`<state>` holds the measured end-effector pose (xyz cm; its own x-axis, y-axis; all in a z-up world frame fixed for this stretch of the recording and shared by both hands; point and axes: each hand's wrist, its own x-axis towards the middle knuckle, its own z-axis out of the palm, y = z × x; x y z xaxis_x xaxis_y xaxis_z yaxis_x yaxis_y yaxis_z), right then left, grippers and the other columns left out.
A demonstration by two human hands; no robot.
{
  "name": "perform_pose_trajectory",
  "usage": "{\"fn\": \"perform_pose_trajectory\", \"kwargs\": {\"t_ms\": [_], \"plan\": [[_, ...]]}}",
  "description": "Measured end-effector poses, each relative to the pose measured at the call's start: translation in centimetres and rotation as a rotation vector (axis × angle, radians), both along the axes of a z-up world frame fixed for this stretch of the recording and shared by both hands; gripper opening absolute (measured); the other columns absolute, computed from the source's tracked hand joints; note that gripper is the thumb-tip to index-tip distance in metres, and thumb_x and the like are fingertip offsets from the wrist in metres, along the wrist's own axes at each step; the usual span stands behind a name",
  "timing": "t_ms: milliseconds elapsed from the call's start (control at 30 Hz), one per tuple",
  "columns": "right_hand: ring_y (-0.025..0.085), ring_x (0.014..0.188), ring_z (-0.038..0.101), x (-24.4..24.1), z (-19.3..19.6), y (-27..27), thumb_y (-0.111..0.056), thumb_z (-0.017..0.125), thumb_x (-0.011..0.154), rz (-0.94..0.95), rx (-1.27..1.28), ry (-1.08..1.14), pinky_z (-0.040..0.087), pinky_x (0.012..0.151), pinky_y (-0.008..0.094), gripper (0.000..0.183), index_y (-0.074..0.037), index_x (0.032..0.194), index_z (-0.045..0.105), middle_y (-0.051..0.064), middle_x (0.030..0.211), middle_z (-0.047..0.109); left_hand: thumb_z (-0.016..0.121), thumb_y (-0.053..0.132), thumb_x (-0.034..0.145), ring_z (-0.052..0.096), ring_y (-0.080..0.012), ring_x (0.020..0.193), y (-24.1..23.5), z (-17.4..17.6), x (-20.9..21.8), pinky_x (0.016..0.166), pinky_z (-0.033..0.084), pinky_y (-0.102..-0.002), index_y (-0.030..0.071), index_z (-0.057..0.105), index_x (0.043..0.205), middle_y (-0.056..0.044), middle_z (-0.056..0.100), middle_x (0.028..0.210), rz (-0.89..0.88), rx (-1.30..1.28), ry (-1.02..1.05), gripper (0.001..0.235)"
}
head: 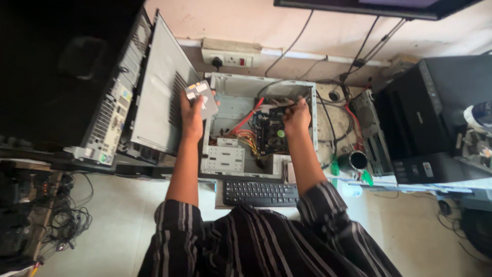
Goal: The person removes a graphics card from a desktop computer using a screwdriver, then closes the case. They open another computer case, connect power cables to the motherboard, and place a small box inside.
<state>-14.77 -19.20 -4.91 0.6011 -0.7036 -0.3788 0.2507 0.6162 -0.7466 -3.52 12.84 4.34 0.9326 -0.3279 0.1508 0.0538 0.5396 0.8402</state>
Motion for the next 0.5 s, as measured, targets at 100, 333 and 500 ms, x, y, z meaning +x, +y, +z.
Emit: {"fn": "perform_pose_trajectory", "kwargs": {"t_ms": [100, 333, 500], "plan": [[0.019, 0.083, 0.053, -1.1, 2.7, 5.4, -0.033, 0.055, 0.111, 0.098, -0.716, -0.019, 0.044, 0.076, 0.038, 0.025, -0.013, 0.104, 0.069, 0.001, 0.088, 0.059, 0.057, 0.004, 0.089, 0.07, -0.0239, 0.114, 0.1, -0.7, 0.3, 0.093, 0.063, -0.042, 0.005, 0.049, 0.136, -0.014, 0.066, 0.123, -0.059, -0.037, -0.075, 0.048], [0.031, 0.092, 0.062, -2.3, 9.2, 12.8, -0.018, 0.068, 0.099, 0.501, -1.499, 0.157, 0.048, 0.087, 0.04, 0.012, -0.009, 0.097, 0.075, 0.01, 0.088, 0.07, 0.061, -0.006, 0.07, 0.052, -0.0159, 0.096, 0.4, -0.8, -0.2, 0.088, 0.045, -0.028, 0.005, 0.063, 0.13, -0.005, 0.055, 0.108, -0.073, 0.369, -0.464, 0.06], [0.037, 0.105, 0.064, -2.7, 12.5, 9.4, -0.003, 0.072, 0.084, 0.69, -1.631, -0.078, 0.049, 0.095, 0.044, 0.033, -0.006, 0.116, 0.068, 0.014, 0.11, 0.067, 0.061, -0.002, 0.07, 0.057, -0.0151, 0.096, -0.4, 0.1, -0.7, 0.091, 0.048, -0.028, 0.006, 0.058, 0.12, -0.003, 0.06, 0.106, 0.01, 0.455, -0.574, 0.051]]}}
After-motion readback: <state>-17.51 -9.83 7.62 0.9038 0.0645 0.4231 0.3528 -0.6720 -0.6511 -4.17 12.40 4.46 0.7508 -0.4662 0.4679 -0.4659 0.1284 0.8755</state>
